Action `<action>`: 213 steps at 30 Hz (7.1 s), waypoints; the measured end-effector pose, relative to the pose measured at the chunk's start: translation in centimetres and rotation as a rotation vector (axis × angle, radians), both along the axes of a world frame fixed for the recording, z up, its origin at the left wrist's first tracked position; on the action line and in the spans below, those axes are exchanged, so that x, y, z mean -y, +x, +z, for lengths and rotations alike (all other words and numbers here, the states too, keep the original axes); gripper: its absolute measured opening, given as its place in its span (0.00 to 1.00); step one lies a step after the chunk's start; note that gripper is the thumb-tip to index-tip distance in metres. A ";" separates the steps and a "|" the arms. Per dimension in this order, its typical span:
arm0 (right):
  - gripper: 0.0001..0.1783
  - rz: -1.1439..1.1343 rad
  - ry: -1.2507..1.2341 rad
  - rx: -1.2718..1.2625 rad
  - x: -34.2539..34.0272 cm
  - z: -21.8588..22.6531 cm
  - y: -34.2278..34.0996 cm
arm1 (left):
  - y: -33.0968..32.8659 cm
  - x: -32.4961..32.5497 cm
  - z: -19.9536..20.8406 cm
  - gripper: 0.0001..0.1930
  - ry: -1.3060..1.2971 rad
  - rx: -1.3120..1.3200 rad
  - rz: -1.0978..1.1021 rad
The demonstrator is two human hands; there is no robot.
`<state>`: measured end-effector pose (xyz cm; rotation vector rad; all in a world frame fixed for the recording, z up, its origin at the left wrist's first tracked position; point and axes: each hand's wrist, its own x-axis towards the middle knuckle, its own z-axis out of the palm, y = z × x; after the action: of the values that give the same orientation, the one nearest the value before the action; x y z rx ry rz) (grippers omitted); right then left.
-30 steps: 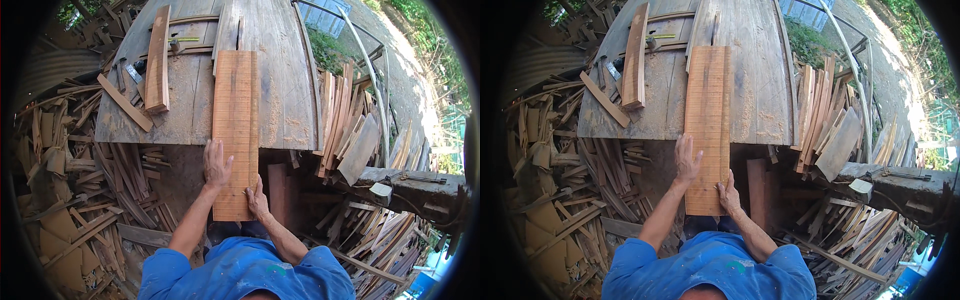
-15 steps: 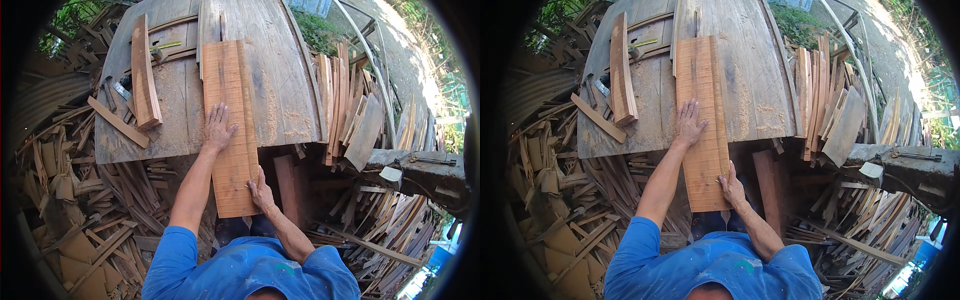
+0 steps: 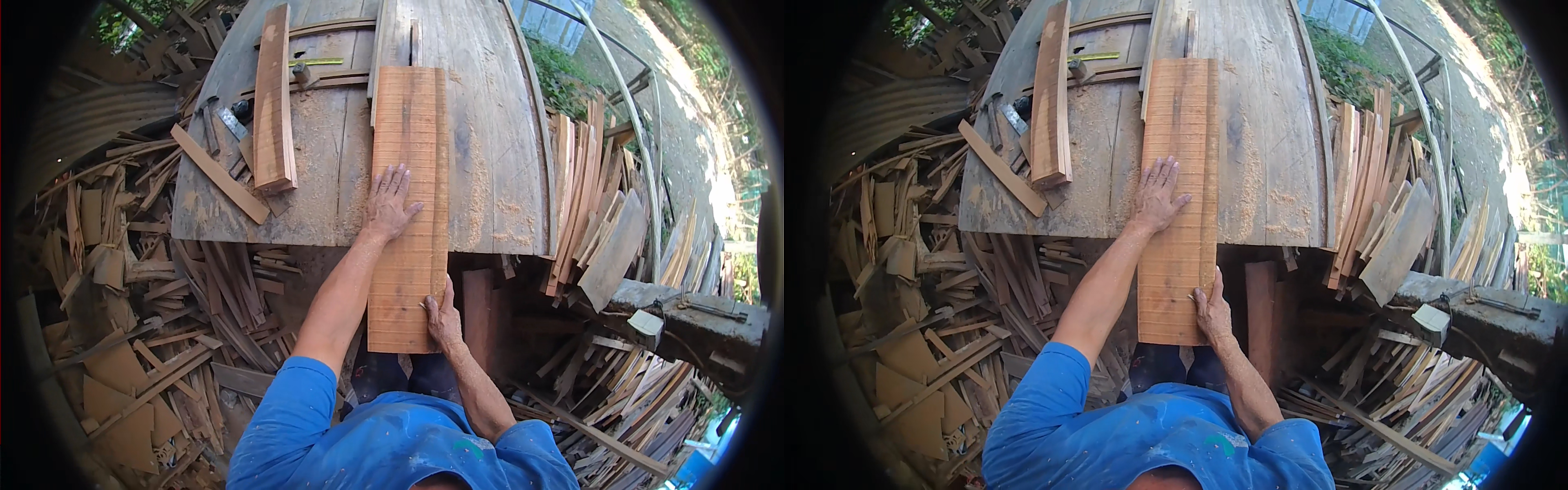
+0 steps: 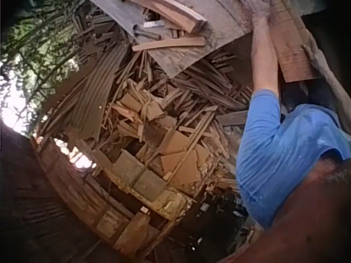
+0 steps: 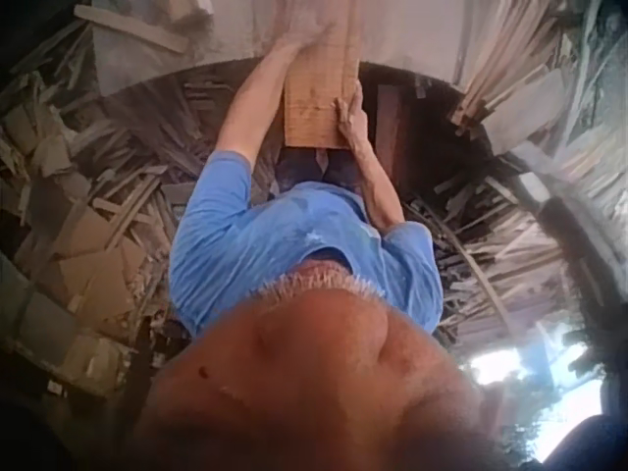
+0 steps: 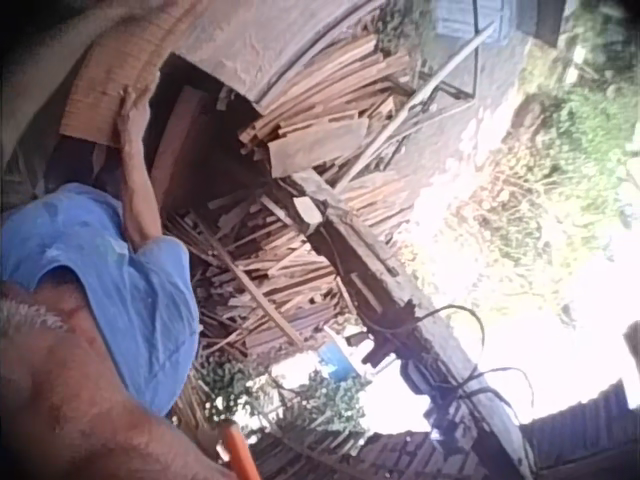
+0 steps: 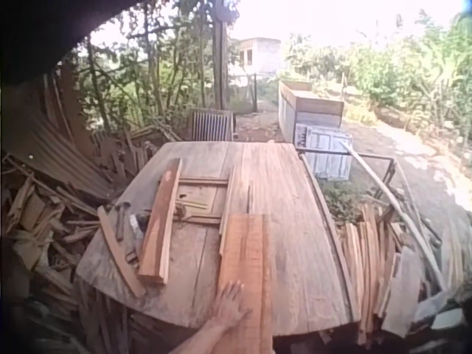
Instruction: The person repeatedly positions long wooden boards on a table saw and pushes them through the spinning blade to cut them into narrower strips, setting the finished pieces aside after each cut.
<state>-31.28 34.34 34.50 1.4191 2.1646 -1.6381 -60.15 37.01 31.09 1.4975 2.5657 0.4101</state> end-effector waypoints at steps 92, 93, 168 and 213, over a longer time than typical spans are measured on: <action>0.38 0.183 0.686 -0.139 -14.4 -5.6 -17.3 | 7.6 11.5 7.0 0.70 -0.455 -0.077 -0.343; 0.38 0.187 0.683 -0.134 -14.4 -5.6 -17.4 | 7.5 11.6 6.8 0.70 -0.444 -0.077 -0.346; 0.37 0.443 0.966 -0.139 -32.5 -13.1 -30.6 | -4.9 -0.6 5.3 0.70 -0.391 -0.166 -0.269; 0.38 0.291 0.654 -0.180 -38.3 -8.1 -40.9 | -14.8 -10.8 4.6 0.39 -0.581 -0.408 -0.197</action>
<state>-72.16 72.64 26.39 0.9962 3.0131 -1.0318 -74.93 47.78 35.65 1.6863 2.4383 -0.6733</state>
